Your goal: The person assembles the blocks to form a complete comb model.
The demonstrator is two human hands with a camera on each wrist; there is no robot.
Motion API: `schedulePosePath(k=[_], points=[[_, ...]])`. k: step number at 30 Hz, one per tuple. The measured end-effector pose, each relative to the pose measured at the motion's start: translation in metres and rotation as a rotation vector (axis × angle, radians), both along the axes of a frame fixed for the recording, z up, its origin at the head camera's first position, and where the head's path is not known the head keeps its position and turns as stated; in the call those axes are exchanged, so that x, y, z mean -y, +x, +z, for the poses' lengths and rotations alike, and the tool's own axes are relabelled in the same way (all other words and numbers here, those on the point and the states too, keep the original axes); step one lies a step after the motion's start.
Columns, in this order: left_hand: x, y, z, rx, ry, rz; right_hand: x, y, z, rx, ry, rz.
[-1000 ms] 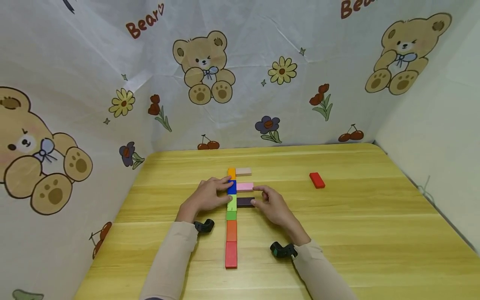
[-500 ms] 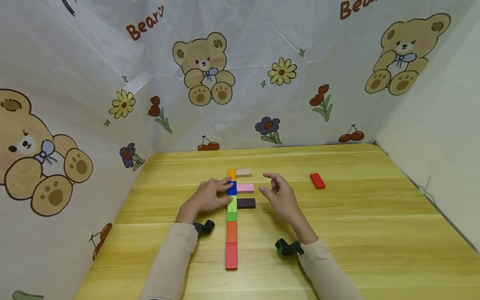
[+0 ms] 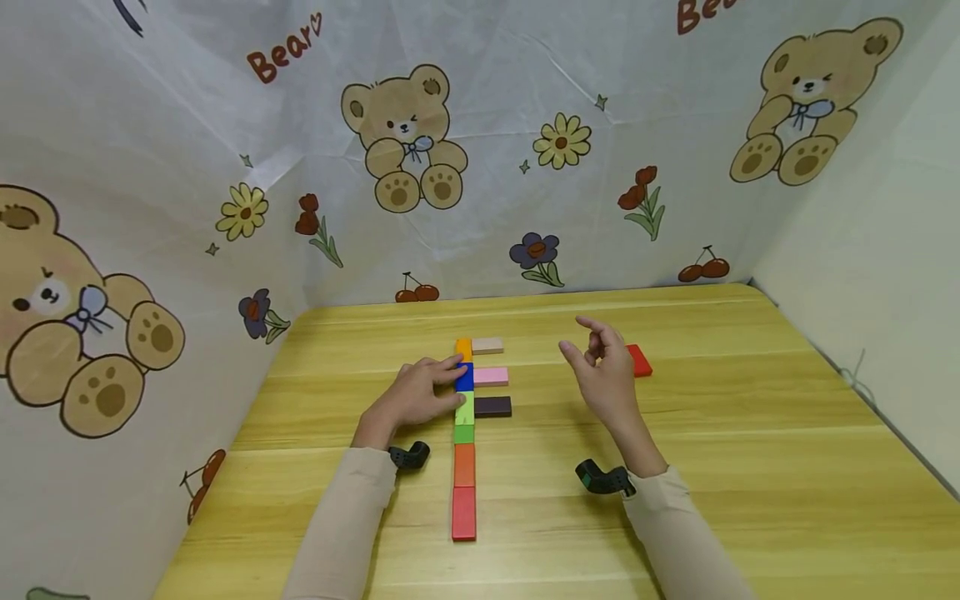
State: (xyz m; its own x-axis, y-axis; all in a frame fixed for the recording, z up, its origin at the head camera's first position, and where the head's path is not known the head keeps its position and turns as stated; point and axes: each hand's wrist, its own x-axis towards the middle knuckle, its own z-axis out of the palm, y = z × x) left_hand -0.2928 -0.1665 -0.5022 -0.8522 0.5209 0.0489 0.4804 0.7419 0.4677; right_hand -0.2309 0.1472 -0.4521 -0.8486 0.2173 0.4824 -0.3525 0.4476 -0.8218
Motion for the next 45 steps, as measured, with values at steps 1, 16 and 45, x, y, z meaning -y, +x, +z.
schedulePosePath(k=[1,16,45], points=[[0.000,0.000,0.000,-0.001,0.000,-0.001,-0.003,0.000,0.000,-0.011,-0.015,-0.018],[-0.001,-0.002,0.002,-0.004,-0.005,0.005,-0.038,-0.008,-0.003,0.003,-0.030,-0.205],[-0.001,0.001,0.001,0.011,-0.001,-0.001,-0.087,-0.007,-0.042,0.305,0.085,-0.374]])
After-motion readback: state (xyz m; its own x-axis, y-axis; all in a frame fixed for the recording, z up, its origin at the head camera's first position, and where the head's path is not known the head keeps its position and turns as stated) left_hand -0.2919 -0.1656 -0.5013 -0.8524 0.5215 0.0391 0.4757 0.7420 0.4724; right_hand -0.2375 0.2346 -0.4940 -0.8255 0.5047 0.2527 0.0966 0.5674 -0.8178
